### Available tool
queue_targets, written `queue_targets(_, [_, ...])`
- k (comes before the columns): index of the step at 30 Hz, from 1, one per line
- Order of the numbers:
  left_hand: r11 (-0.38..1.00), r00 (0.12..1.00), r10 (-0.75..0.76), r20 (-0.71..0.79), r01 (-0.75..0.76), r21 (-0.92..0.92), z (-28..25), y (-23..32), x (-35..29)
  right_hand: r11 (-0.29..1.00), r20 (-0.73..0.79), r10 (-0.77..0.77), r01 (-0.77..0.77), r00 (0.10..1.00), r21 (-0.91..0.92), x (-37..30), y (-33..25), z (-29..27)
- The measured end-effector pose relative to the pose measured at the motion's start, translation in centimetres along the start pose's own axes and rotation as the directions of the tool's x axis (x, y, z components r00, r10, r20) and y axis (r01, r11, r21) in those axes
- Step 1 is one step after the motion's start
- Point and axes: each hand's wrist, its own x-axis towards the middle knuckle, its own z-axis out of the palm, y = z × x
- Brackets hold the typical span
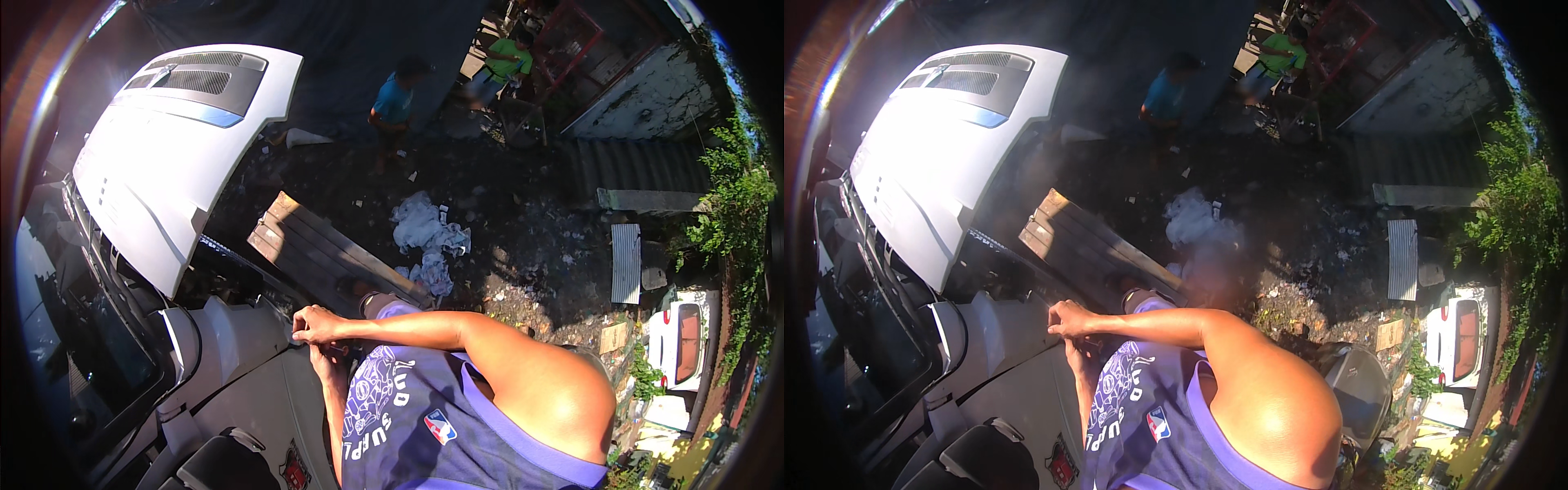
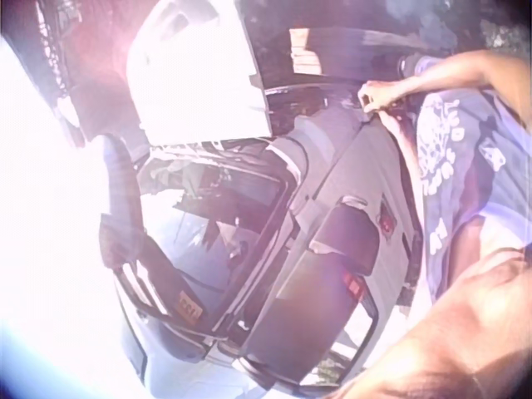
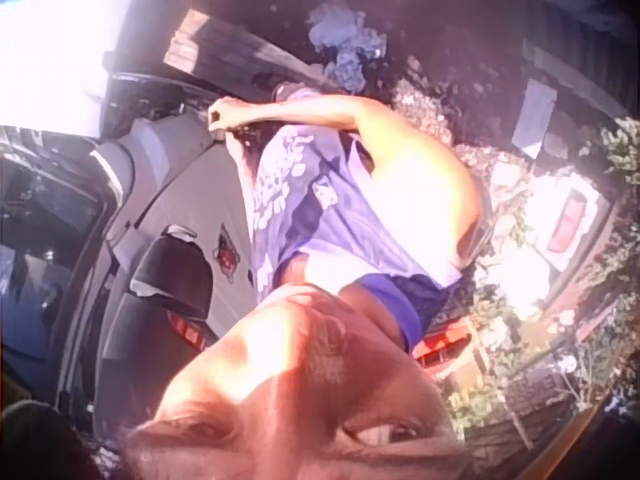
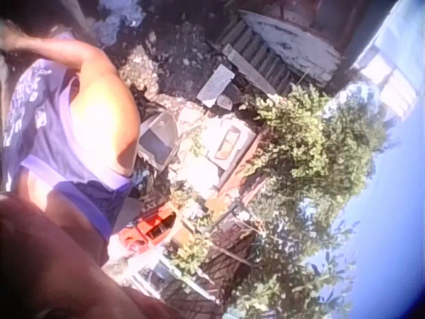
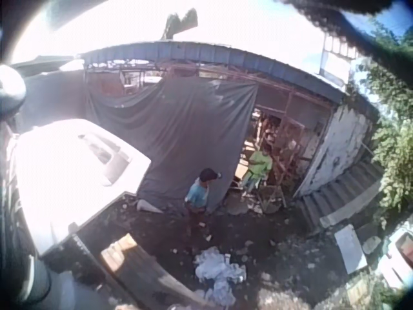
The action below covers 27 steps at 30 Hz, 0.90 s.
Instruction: The person uses a screwdriver to remove screws from the interior door panel of a white car. They then move a wooden stool and continue to work on the door mechanism, eventually removing the door panel.
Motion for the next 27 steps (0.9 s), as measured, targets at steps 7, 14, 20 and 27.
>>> queue_targets(7, [0.999, 0.999, 0.031, -0.045, -0.031, -0.012, -0.7, -0.9, 0.6, 0.997, 0.03, 0.011, -0.008, 1.0, -0.077, 0.0, -1.2, -0.2])
queue_targets(14, [0.998, 0.988, 0.06, -0.14, -0.062, -0.009, 1.2, -0.7, 0.4, 0.974, 0.054, 0.02, -0.008, 0.998, -0.224, 0.5, -2.6, -0.8])
queue_targets(20, [0.985, 0.954, 0.171, -0.247, -0.171, 0.022, 2.2, 0.9, -1.3, 0.965, 0.188, -0.141, 0.178, 0.972, -0.195, 3.0, -0.4, 1.5])
queue_targets(27, [0.982, 0.879, 0.155, -0.451, -0.186, -0.025, -0.1, -1.2, -1.5, 0.996, 0.519, -0.085, 0.073, 0.851, 0.043, 5.0, 0.2, 3.1])
